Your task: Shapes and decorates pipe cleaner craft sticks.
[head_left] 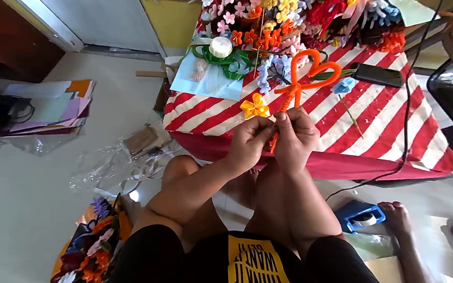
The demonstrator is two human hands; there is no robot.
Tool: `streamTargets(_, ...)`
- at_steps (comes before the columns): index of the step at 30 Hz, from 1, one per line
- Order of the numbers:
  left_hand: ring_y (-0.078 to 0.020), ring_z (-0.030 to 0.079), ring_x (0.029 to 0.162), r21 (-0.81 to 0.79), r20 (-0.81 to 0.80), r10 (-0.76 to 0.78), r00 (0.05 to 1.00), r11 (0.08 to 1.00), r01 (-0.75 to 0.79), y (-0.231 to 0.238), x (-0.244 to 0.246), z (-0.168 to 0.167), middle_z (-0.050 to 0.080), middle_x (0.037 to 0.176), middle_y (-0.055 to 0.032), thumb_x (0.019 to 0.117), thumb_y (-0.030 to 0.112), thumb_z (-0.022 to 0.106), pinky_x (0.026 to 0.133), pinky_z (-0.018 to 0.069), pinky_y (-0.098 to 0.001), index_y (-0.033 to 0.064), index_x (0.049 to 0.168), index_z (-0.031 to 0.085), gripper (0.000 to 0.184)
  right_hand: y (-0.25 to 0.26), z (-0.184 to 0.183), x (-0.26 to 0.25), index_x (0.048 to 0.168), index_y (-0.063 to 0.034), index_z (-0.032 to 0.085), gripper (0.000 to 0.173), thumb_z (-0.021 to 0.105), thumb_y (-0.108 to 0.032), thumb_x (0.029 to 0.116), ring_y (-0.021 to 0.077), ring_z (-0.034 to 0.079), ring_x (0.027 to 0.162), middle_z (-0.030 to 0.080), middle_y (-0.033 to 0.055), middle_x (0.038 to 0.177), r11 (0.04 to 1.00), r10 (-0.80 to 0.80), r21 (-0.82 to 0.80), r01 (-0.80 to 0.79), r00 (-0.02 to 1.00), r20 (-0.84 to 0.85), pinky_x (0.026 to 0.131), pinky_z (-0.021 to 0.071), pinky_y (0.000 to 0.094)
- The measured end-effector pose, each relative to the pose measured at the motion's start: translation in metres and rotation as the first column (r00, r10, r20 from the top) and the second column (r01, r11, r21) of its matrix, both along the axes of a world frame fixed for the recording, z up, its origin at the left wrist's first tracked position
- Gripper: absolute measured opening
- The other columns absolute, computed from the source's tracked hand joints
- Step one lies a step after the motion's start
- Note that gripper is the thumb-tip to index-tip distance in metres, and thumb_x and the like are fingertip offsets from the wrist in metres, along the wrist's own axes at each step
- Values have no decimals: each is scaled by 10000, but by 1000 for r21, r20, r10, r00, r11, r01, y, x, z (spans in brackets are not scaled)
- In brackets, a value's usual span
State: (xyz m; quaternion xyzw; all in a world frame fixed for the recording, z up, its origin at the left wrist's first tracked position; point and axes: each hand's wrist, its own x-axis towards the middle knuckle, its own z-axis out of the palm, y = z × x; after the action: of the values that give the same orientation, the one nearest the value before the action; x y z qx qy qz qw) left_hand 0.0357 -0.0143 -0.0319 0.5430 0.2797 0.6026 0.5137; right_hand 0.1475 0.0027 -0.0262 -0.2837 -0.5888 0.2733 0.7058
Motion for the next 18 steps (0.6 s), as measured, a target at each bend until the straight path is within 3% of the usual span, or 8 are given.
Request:
streamTargets(8, 4, 492, 583, -6, 116, 6, 993, 1000, -6, -5, 4, 1, 573, 737, 41, 1033, 21, 473, 534, 422, -148, 68, 982, 619, 161, 1, 0, 3, 966, -94, 682, 150, 548, -94, 1035, -12, 579, 765, 598, -70, 907, 996, 84, 13, -84, 996, 17, 670, 520, 162)
streamTargets(18, 20, 480, 566, 0, 143, -19, 990, 1000, 20, -7, 5, 4, 591, 741, 45, 1044, 25, 456, 516, 406, -131, 70, 981, 630, 190, 2, 2, 7, 957, -72, 670, 131, 564, -88, 1033, 5, 576, 784, 581, -45, 917, 994, 77, 77, -80, 996, 43, 688, 521, 169)
